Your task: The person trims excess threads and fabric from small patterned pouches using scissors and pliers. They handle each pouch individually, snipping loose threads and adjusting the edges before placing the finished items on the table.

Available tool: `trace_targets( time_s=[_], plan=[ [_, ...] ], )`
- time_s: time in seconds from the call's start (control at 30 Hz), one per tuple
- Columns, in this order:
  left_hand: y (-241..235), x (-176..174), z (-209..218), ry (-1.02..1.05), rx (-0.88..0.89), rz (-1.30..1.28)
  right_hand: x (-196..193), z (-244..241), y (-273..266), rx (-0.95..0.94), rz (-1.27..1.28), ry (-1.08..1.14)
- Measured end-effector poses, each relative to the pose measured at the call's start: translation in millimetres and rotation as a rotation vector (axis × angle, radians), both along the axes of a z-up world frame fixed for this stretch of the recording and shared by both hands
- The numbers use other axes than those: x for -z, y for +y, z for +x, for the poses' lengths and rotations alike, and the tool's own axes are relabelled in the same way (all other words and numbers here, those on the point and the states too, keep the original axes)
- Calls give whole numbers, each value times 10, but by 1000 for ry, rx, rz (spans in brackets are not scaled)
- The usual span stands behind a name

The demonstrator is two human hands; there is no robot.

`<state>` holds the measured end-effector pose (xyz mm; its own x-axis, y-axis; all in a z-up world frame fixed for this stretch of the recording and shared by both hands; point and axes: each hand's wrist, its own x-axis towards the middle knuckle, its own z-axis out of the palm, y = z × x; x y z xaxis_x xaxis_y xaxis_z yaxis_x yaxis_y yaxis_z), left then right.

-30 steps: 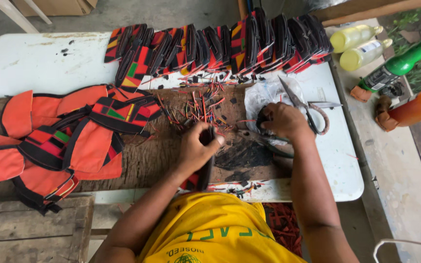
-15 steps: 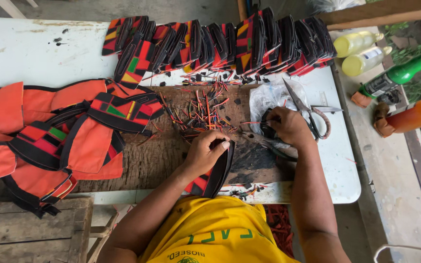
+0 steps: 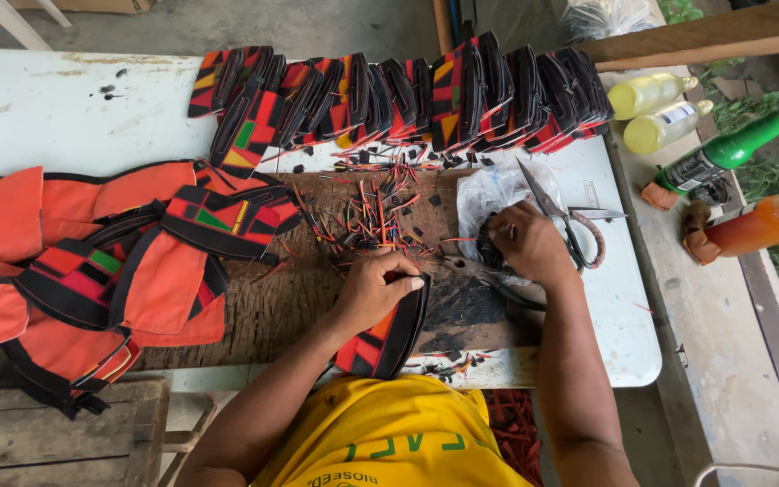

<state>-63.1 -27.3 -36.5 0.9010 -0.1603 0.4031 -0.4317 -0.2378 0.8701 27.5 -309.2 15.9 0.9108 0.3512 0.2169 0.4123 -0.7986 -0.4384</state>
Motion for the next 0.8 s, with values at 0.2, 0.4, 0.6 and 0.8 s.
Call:
trace_targets(
  time_s=[0.2, 0.4, 0.6, 0.8],
  plan=[
    [33, -147, -77, 198, 83, -39, 0, 83, -11, 56, 527, 208],
    [135, -188, -110, 170, 147, -1, 28, 69, 180, -20, 1078, 463],
    [214, -34, -94, 173, 118, -163, 272, -66, 688, -185, 1320, 546],
    [313, -285, 17, 189, 36, -190, 208, -265, 918, -196, 1476, 883]
  ],
)
